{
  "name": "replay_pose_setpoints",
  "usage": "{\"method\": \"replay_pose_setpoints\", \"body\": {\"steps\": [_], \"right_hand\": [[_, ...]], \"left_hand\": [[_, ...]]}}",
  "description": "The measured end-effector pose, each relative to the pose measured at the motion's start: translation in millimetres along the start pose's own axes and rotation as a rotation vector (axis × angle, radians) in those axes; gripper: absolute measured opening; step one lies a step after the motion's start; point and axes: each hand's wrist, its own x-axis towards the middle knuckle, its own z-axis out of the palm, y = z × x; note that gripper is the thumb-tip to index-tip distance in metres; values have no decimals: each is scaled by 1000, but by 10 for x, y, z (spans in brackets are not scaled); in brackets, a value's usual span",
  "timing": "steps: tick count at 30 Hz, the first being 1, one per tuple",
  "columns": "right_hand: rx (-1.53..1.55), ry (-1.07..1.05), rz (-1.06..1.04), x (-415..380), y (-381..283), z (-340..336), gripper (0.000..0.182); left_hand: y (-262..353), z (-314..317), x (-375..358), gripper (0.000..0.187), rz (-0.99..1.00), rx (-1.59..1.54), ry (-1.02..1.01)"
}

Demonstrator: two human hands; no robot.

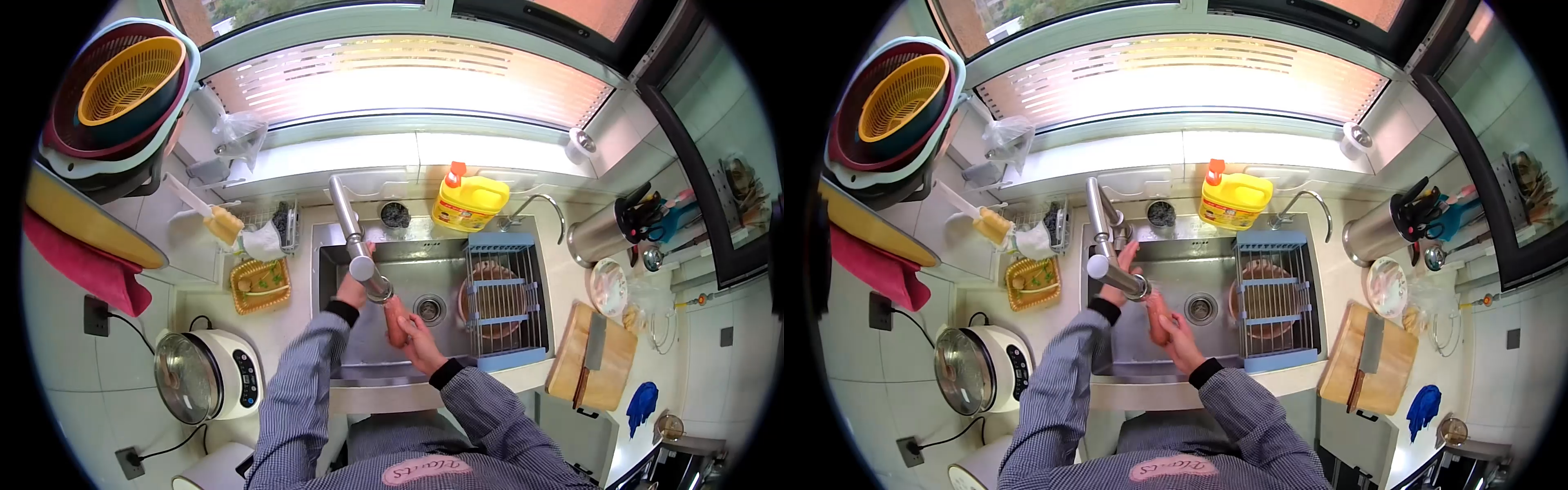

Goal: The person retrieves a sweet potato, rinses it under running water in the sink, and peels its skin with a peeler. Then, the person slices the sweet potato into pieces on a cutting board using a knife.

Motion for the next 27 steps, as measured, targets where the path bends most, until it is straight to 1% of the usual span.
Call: {"method": "replay_pose_setpoints", "body": {"steps": [2,3,4,5,6,7,8,9,10,11,12,13,15,16,17,18,19,20,21,22,23,24,26,27], "right_hand": [[7,35,-27,110,94,34,42],[-80,75,-116,215,189,-4,40],[-167,115,-204,289,264,-12,38],[-162,114,-201,307,312,30,38],[-289,153,-271,302,361,80,36],[-417,193,-341,303,410,126,34],[-418,193,-338,420,504,74,34],[-760,275,-562,629,649,-59,33],[-1103,353,-786,678,640,47,32],[-856,425,-728,690,676,165,30],[-854,424,-725,748,607,213,30],[-806,348,-689,797,530,254,29],[-722,193,-619,908,351,253,28],[-676,116,-580,939,305,250,27],[-625,38,-538,952,315,259,26],[-618,34,-533,990,373,256,26],[-600,128,-557,1041,413,255,25],[-584,224,-583,1098,431,240,24],[-584,224,-580,1183,419,152,24],[-436,228,-441,1273,345,30,24],[-287,232,-302,1312,307,-103,24],[-284,233,-299,1264,249,-201,24],[-137,111,7,1147,95,-372,25],[-253,129,-48,1010,45,-354,32]], "left_hand": [[246,226,-375,58,-100,53,14],[235,398,-528,58,-272,-140,-30],[324,608,-675,50,-180,-68,67],[395,724,-789,42,-88,4,161],[280,719,-833,42,-94,8,159],[34,750,-846,37,-275,-209,185],[-237,814,-850,33,-453,-430,212],[-521,942,-910,30,-297,-294,276],[-552,986,-932,30,-297,-295,278],[-584,1032,-952,30,-329,-478,333],[-540,992,-969,30,-347,-567,357],[-491,950,-983,30,-365,-656,385],[11,698,-927,38,-253,-112,379],[196,653,-905,38,-258,-111,382],[358,608,-897,38,-380,-92,358],[404,574,-910,38,-500,-70,332],[365,554,-924,38,-502,-65,334],[309,532,-919,37,-427,-76,322],[229,523,-930,35,-355,-89,309],[109,522,-931,35,-358,-90,312],[-12,503,-930,35,-218,34,215],[-86,465,-922,35,-75,158,116],[79,245,-764,35,-366,-170,-8],[53,122,-698,36,-553,-355,-187]]}}
